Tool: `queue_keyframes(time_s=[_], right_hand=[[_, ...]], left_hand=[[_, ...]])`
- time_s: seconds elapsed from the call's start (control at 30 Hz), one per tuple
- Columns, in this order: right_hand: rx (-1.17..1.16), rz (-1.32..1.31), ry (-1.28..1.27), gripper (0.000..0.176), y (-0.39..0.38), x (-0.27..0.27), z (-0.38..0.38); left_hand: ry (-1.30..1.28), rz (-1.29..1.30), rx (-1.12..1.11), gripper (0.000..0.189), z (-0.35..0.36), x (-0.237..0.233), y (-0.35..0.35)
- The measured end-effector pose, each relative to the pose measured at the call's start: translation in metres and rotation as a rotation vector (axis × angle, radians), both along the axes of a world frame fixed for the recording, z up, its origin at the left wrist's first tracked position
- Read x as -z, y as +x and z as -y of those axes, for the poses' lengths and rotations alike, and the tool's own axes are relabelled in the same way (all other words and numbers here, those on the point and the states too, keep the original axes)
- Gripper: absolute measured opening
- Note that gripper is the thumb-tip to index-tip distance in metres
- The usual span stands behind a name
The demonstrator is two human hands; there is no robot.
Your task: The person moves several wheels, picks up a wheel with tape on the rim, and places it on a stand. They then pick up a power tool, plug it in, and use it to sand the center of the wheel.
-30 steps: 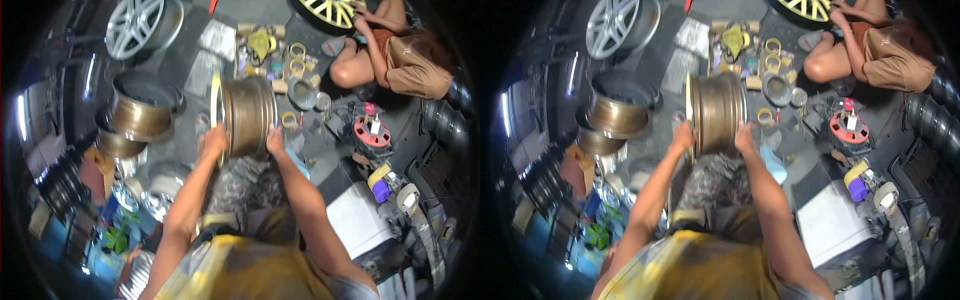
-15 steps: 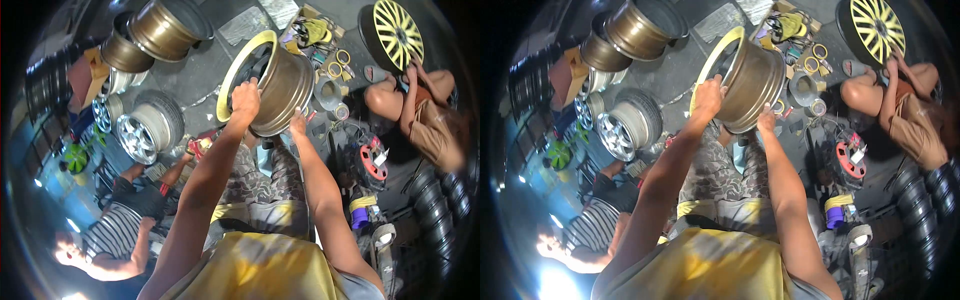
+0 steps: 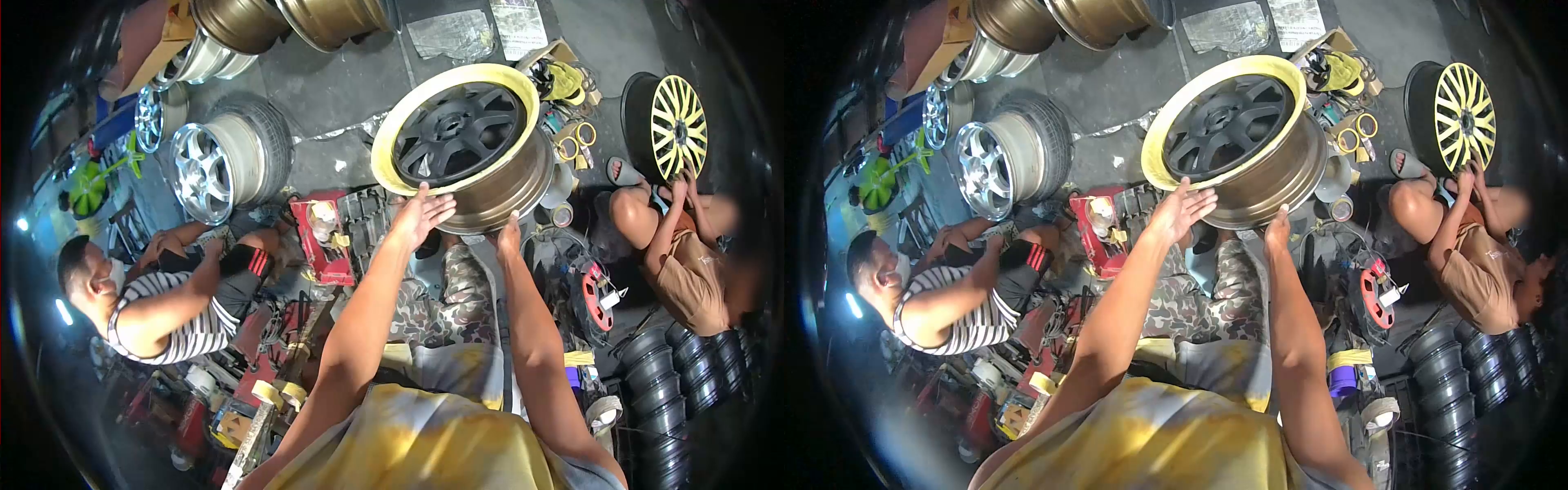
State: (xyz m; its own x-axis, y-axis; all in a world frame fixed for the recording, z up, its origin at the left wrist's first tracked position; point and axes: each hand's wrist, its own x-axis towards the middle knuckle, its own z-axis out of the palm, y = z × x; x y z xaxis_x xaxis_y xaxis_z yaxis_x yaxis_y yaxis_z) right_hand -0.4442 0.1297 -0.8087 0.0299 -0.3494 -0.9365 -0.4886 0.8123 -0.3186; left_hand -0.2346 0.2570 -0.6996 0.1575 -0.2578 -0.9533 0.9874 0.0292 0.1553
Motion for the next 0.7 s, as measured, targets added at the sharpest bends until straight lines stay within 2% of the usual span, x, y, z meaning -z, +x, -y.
queue_keyframes(time_s=[0.07,0.2,0.3,0.33,0.37,0.53,0.57,0.63,0.67,0.7], right_hand=[[0.052,0.026,0.044,0.070,-0.006,0.001,-0.007],[0.185,0.126,0.091,0.070,-0.014,0.007,-0.033],[0.269,0.124,0.106,0.070,0.000,-0.010,-0.060],[0.277,0.186,0.126,0.071,-0.008,0.005,-0.073],[0.371,0.156,0.102,0.074,0.004,-0.002,-0.087],[-0.064,0.022,0.285,0.088,0.000,0.014,-0.131],[-0.088,-0.021,0.252,0.083,0.006,0.005,-0.140],[-0.285,-0.086,0.238,0.070,0.011,-0.003,-0.154],[-0.271,-0.097,0.240,0.070,0.002,0.002,-0.162],[-0.404,-0.024,0.221,0.061,-0.006,0.008,-0.169]], left_hand=[[0.013,-0.016,-0.105,0.048,0.006,0.011,-0.010],[-0.087,0.002,-0.040,0.046,0.001,0.024,-0.009],[-0.101,0.154,0.019,0.044,0.001,0.014,0.000],[-0.088,0.175,0.047,0.043,0.001,0.009,0.005],[-0.077,0.197,0.077,0.042,0.000,0.007,0.010],[-0.114,0.240,0.283,0.046,-0.029,0.019,0.040],[-0.130,0.231,0.322,0.048,-0.036,0.020,0.047],[-0.170,0.283,0.409,0.050,-0.046,0.017,0.060],[-0.140,0.264,0.442,0.052,-0.050,0.019,0.065],[-0.128,0.251,0.496,0.049,-0.054,0.022,0.071]])
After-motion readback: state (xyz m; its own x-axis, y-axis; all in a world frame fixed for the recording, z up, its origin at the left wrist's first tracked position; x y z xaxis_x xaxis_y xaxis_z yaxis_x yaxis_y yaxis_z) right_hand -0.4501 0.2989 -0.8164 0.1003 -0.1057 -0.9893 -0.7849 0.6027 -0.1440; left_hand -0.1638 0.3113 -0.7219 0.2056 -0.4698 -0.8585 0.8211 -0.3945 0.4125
